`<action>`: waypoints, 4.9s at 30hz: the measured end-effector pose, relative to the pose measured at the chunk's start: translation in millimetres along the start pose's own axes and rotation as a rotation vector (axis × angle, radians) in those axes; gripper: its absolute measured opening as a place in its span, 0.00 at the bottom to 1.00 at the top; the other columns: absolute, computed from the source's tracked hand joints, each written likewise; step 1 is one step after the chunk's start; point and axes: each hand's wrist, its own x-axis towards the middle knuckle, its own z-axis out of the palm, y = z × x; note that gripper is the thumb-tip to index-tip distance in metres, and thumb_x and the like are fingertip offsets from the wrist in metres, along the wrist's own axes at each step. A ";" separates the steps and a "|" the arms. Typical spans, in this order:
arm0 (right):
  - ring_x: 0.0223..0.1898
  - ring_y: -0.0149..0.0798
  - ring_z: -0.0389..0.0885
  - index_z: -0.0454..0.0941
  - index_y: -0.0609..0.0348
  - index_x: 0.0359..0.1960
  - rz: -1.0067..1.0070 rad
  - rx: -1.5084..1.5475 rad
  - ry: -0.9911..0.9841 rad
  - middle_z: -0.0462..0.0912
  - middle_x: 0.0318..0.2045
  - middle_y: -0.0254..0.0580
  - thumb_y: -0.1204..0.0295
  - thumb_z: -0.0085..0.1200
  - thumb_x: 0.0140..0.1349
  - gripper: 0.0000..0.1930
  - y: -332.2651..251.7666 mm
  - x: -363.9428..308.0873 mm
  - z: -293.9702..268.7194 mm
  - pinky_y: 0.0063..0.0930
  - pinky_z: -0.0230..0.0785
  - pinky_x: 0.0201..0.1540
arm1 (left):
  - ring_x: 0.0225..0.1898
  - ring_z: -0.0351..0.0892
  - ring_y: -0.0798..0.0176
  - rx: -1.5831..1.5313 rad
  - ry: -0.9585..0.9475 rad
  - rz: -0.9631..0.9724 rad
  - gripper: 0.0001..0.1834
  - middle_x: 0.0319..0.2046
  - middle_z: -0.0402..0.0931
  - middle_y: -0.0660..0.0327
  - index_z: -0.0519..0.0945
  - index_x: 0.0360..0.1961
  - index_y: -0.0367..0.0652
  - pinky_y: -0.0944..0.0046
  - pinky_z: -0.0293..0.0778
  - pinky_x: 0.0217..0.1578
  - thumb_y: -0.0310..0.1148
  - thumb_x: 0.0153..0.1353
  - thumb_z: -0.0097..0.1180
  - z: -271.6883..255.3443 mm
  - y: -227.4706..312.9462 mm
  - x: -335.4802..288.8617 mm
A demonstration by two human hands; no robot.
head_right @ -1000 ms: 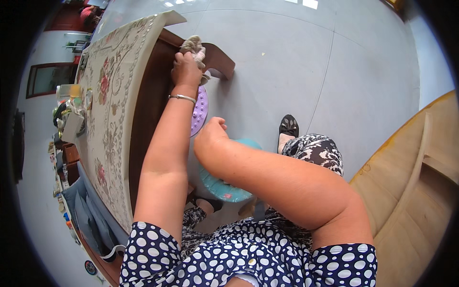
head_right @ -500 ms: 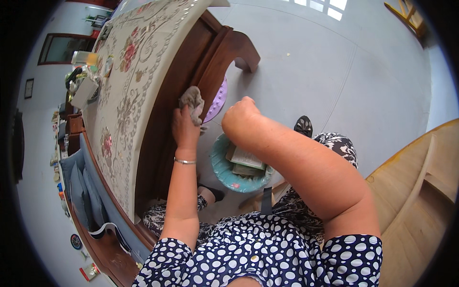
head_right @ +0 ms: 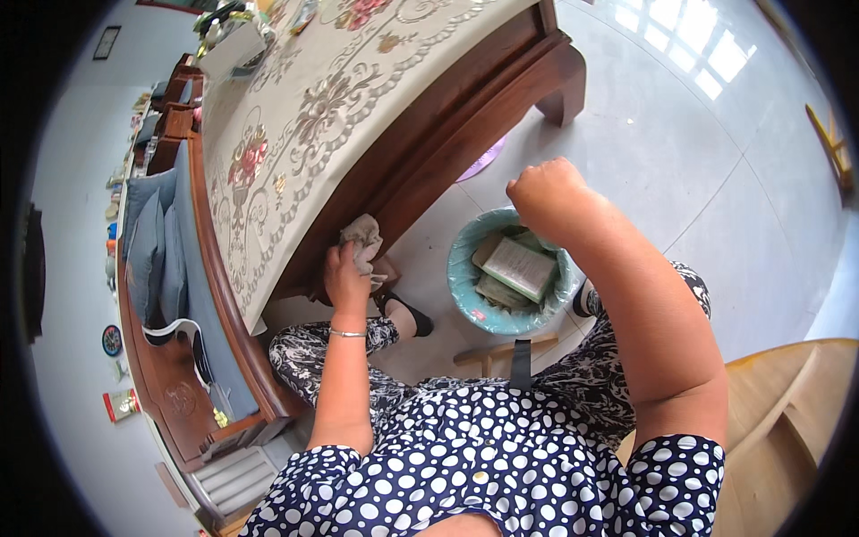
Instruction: The person wipes the wooden legs and frame of a dining table with a cloth. They repeatedly dip the cloth into a bucket of water to clean the surface of the table's base.
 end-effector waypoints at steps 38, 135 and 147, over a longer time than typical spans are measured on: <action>0.43 0.43 0.80 0.78 0.55 0.43 -0.079 -0.046 0.087 0.80 0.37 0.40 0.59 0.63 0.54 0.19 -14.5 -5.7 0.1 0.35 0.69 0.47 | 0.25 0.71 0.69 -1.862 0.053 -0.876 0.05 0.28 0.71 0.65 0.76 0.35 0.40 0.69 0.70 0.26 0.30 0.62 0.53 95.6 -82.1 -53.2; 0.44 0.44 0.81 0.79 0.56 0.43 -0.034 0.032 0.005 0.82 0.37 0.41 0.61 0.63 0.55 0.17 0.7 3.4 -5.6 0.36 0.71 0.47 | 0.52 0.77 0.58 -1.777 0.509 -1.474 0.17 0.49 0.79 0.64 0.80 0.48 0.50 0.54 0.75 0.53 0.43 0.68 0.41 89.9 -94.1 -33.4; 0.43 0.40 0.82 0.79 0.54 0.44 -0.063 0.013 -0.040 0.82 0.38 0.40 0.65 0.59 0.57 0.14 12.1 -14.9 -7.2 0.31 0.70 0.45 | 0.34 0.80 0.62 -1.949 0.173 -1.245 0.17 0.35 0.79 0.62 0.80 0.41 0.43 0.62 0.79 0.35 0.42 0.65 0.43 70.8 22.8 22.0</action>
